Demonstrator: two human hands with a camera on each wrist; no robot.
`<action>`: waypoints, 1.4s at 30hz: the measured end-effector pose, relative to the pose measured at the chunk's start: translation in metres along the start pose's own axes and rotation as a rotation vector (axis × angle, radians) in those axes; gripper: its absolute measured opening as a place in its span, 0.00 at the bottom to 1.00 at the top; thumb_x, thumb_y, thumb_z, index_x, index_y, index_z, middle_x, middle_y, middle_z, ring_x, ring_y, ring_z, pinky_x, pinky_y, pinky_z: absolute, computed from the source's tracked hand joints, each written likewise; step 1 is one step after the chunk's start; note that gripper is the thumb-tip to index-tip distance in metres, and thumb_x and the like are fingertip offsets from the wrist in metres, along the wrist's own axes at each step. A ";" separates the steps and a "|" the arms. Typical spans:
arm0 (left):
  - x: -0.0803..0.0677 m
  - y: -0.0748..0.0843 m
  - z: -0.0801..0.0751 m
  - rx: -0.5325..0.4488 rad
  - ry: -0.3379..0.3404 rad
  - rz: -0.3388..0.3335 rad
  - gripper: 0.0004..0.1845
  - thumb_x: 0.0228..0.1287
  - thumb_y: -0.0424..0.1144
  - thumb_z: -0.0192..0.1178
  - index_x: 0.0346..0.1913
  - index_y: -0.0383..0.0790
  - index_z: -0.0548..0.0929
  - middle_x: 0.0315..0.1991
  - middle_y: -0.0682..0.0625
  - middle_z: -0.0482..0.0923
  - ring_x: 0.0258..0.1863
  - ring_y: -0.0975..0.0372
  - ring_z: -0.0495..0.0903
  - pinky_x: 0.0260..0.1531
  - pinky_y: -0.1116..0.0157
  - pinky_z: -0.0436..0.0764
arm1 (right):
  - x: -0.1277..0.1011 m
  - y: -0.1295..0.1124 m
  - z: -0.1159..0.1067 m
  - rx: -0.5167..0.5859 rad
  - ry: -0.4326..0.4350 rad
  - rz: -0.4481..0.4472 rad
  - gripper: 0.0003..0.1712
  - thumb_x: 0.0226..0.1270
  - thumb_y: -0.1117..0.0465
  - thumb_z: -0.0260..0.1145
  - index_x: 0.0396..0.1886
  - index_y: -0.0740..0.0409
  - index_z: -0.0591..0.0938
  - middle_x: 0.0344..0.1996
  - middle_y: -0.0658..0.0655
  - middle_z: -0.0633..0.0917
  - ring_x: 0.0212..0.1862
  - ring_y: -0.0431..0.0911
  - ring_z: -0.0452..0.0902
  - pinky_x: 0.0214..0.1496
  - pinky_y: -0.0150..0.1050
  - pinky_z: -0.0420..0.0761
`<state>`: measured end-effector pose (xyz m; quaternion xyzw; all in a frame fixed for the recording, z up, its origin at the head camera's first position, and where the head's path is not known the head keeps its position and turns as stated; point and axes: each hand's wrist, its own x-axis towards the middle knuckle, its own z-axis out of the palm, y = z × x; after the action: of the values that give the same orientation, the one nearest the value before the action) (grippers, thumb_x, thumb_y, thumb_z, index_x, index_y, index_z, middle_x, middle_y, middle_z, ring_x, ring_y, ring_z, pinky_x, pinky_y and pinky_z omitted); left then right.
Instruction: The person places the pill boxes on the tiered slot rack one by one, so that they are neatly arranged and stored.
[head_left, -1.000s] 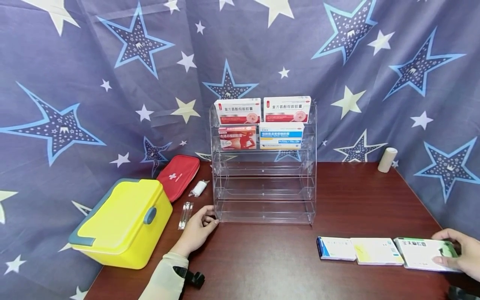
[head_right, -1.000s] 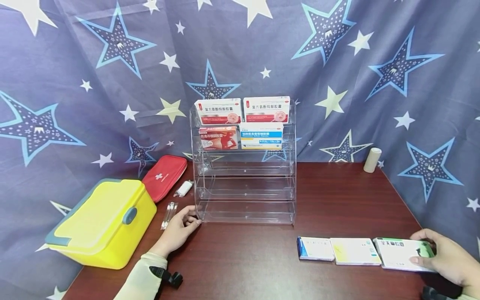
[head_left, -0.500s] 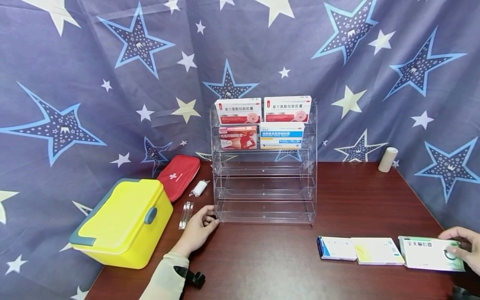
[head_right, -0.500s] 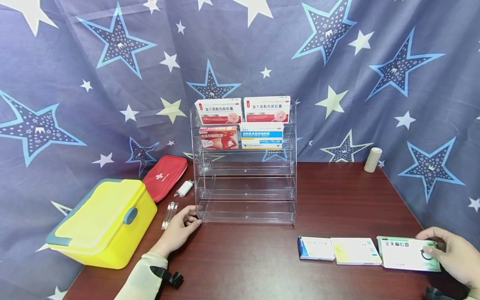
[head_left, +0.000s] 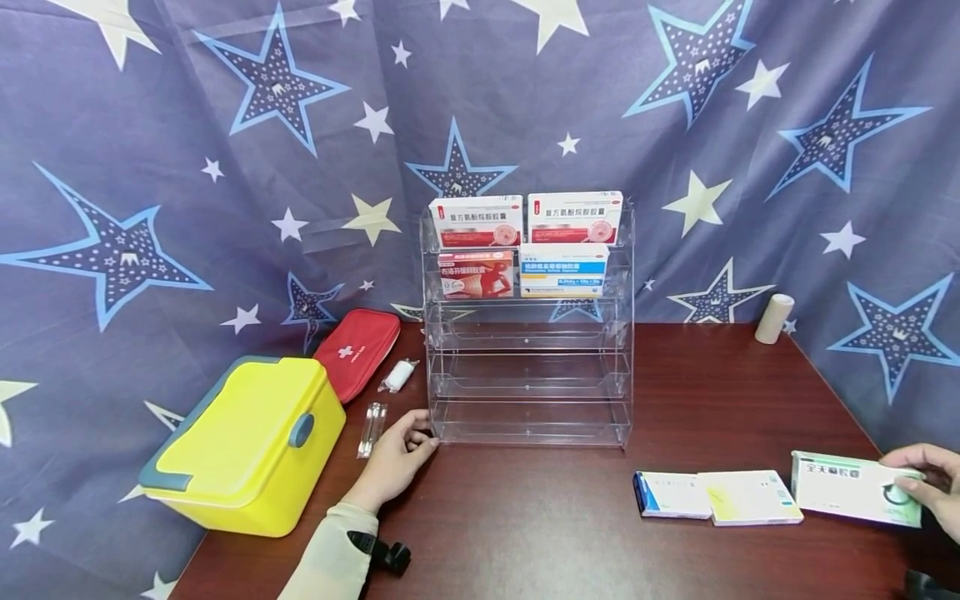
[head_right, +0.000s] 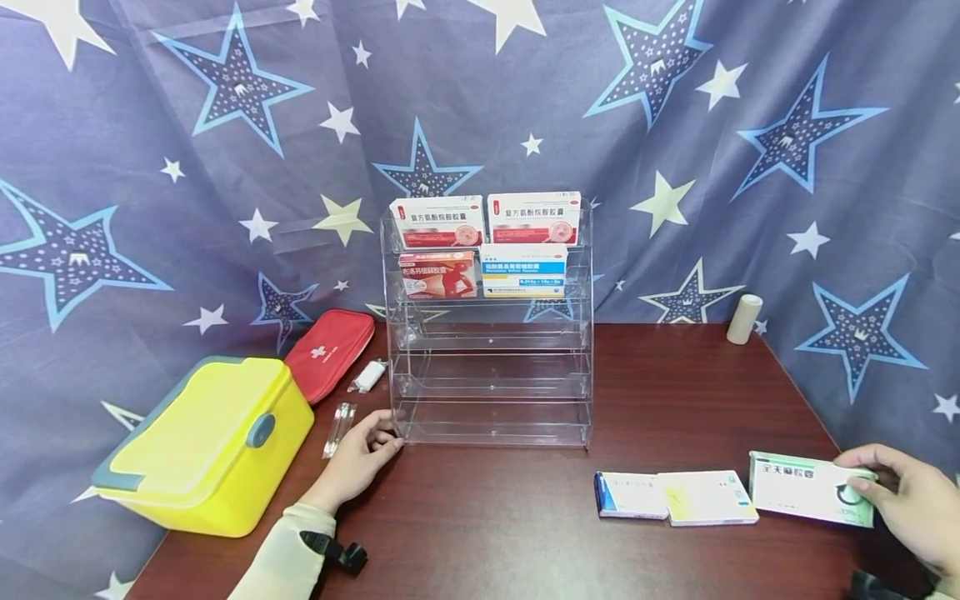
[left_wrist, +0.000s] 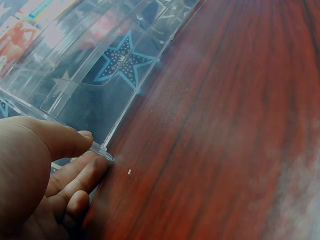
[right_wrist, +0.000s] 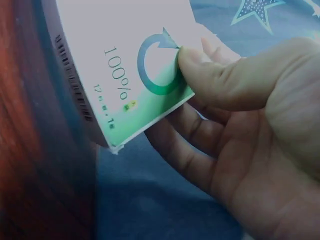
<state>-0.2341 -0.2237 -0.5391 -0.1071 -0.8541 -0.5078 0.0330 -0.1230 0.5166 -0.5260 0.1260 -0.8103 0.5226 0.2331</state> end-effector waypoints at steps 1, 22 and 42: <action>0.000 0.000 0.000 0.001 0.000 0.001 0.21 0.68 0.31 0.70 0.62 0.41 0.81 0.46 0.48 0.83 0.42 0.61 0.84 0.43 0.66 0.80 | 0.002 -0.001 0.001 -0.005 0.011 -0.015 0.30 0.62 0.87 0.62 0.36 0.44 0.87 0.30 0.36 0.86 0.27 0.27 0.80 0.24 0.23 0.74; -0.001 -0.004 -0.001 -0.006 -0.002 -0.008 0.21 0.69 0.32 0.70 0.63 0.42 0.81 0.46 0.49 0.83 0.43 0.61 0.84 0.44 0.65 0.80 | 0.088 -0.127 0.059 -0.361 0.056 -0.045 0.18 0.55 0.85 0.73 0.43 0.67 0.85 0.36 0.28 0.80 0.36 0.19 0.75 0.32 0.16 0.74; -0.001 0.001 -0.002 0.011 0.005 -0.008 0.22 0.68 0.31 0.70 0.63 0.41 0.81 0.47 0.49 0.84 0.42 0.61 0.83 0.43 0.65 0.80 | 0.219 -0.227 0.231 -0.311 -0.197 -0.279 0.14 0.61 0.70 0.77 0.44 0.52 0.90 0.43 0.48 0.85 0.45 0.42 0.80 0.47 0.30 0.82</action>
<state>-0.2327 -0.2252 -0.5373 -0.1024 -0.8573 -0.5035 0.0339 -0.2658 0.2202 -0.3149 0.2497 -0.8747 0.3393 0.2396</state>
